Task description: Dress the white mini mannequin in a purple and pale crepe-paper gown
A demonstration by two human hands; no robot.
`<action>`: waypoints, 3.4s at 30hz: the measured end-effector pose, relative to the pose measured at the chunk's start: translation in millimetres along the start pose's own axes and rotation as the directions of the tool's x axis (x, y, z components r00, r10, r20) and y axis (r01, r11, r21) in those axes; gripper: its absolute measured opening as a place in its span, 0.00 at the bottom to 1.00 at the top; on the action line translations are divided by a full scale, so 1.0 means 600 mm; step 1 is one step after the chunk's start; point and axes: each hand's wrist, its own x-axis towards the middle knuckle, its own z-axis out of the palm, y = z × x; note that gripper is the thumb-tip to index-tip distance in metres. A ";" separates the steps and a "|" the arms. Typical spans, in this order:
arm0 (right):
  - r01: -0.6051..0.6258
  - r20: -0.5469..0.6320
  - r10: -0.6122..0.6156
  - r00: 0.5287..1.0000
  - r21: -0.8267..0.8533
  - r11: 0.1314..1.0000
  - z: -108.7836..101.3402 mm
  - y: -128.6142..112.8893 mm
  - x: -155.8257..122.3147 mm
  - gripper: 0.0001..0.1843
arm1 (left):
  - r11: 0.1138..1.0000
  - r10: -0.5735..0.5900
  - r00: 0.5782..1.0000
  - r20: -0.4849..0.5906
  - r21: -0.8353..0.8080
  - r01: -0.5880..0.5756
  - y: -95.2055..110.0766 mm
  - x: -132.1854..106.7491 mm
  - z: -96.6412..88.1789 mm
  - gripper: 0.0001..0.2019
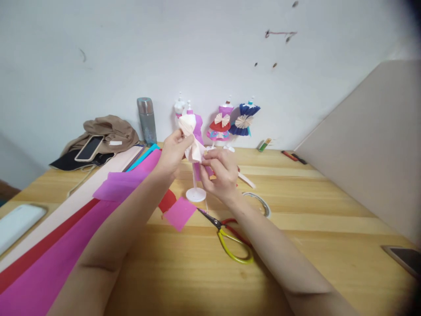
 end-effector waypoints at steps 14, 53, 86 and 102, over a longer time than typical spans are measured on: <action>0.034 -0.014 -0.035 0.999 -0.079 0.996 0.010 0.003 -0.007 0.07 | 0.997 -0.081 0.993 0.090 -0.008 0.082 -0.001 -0.004 0.001 0.05; -0.577 0.114 0.571 0.813 0.292 0.763 0.004 -0.026 0.016 0.14 | 0.909 0.243 0.969 -0.047 0.360 -0.211 -0.012 -0.017 0.023 0.05; -0.409 -0.016 0.420 0.907 0.196 0.891 0.014 -0.011 -0.003 0.10 | 0.957 0.138 0.984 -0.110 0.272 -0.104 -0.024 -0.014 0.018 0.02; -0.749 0.320 0.767 0.557 0.592 0.297 0.007 -0.025 0.027 0.10 | 0.991 0.045 0.998 -0.055 0.128 -0.037 -0.008 -0.015 0.021 0.05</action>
